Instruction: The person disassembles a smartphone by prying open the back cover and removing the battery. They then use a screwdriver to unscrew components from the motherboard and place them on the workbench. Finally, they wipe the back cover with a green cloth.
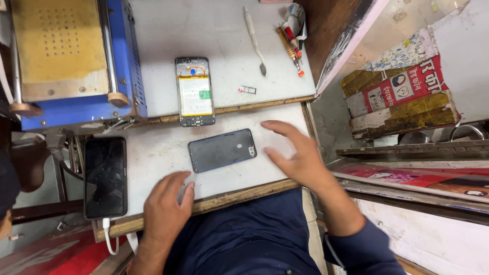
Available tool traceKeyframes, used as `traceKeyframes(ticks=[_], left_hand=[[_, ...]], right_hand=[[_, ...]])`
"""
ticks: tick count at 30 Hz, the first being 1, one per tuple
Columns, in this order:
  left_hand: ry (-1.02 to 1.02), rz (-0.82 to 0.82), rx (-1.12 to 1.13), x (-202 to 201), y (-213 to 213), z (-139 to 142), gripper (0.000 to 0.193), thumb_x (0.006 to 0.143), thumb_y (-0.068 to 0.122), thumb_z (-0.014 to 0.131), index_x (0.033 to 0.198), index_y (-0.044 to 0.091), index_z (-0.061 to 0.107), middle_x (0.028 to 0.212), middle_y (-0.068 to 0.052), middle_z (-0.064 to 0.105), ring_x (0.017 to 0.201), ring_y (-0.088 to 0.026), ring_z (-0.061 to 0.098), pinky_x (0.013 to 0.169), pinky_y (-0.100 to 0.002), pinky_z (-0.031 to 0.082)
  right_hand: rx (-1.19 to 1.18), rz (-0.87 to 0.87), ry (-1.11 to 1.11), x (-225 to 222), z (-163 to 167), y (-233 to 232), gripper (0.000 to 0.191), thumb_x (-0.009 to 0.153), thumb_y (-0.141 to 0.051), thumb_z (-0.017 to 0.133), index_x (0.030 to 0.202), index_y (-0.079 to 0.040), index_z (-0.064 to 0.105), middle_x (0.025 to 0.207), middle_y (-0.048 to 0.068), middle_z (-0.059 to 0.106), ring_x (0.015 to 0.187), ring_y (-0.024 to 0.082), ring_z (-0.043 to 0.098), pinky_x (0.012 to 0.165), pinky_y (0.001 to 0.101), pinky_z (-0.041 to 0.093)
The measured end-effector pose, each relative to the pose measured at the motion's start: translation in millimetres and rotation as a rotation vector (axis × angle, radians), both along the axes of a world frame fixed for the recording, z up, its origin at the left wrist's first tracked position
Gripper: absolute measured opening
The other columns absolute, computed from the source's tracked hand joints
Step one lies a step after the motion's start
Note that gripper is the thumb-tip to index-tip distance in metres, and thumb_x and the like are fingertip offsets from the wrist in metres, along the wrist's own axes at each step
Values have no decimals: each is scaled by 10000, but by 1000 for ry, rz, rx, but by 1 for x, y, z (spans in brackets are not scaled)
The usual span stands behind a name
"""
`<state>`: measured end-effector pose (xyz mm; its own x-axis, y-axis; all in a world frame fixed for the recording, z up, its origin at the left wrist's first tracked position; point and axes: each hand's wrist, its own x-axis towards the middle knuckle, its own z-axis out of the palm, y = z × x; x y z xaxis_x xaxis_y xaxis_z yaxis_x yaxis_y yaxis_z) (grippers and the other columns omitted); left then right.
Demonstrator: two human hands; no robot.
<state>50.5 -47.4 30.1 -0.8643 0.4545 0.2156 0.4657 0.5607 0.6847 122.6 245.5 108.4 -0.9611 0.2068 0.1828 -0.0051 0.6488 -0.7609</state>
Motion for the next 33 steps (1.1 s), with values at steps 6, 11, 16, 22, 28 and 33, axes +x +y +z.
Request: traceKeyframes(ticks=[6, 11, 16, 22, 28, 33], left_hand=[[100, -88, -189, -25, 15, -4, 416, 801, 236, 809, 1182, 101, 711, 1185, -84, 699, 1011, -308, 685, 817, -418, 572], [69, -90, -256, -32, 21, -6, 428, 806, 263, 808, 1192, 107, 708, 1197, -67, 691, 1016, -291, 696, 805, -402, 582], [25, -82, -217, -30, 18, -3, 346, 828, 247, 792, 1138, 113, 719, 1189, -41, 713, 1025, -278, 701, 837, -399, 581], [95, -14, -115, -38, 26, 15, 323, 880, 239, 772, 1162, 93, 714, 1190, -74, 713, 1061, -312, 688, 885, -424, 567], [320, 107, -186, -72, 80, 39, 580, 838, 381, 830, 1253, 21, 646, 1270, -225, 633, 1060, -402, 628, 842, -478, 559], [265, 159, -361, -87, 116, 39, 751, 765, 432, 869, 1310, 1, 583, 1265, -355, 575, 983, -424, 621, 696, -470, 577]], right_hand=[[315, 202, -44, -3, -79, 0, 871, 785, -278, 866, 1501, -75, 413, 1582, 195, 403, 1518, 402, 274, 1240, 568, 203], [331, 146, -73, -1, -87, -1, 831, 814, -315, 853, 1495, -95, 431, 1525, 132, 497, 1502, 366, 358, 1259, 577, 221], [305, 149, -73, -2, -87, 0, 799, 814, -330, 852, 1470, -106, 454, 1495, 96, 536, 1484, 345, 391, 1261, 582, 218], [278, 163, -63, -2, -84, 1, 784, 827, -329, 839, 1476, -106, 459, 1505, 95, 542, 1491, 347, 392, 1268, 580, 205], [276, 164, -65, -5, -77, 1, 804, 807, -337, 841, 1483, -104, 472, 1519, 105, 536, 1499, 354, 376, 1263, 581, 210], [299, 168, -135, -5, -78, -1, 840, 736, -371, 884, 1446, -116, 513, 1487, 73, 557, 1487, 366, 358, 1238, 603, 203]])
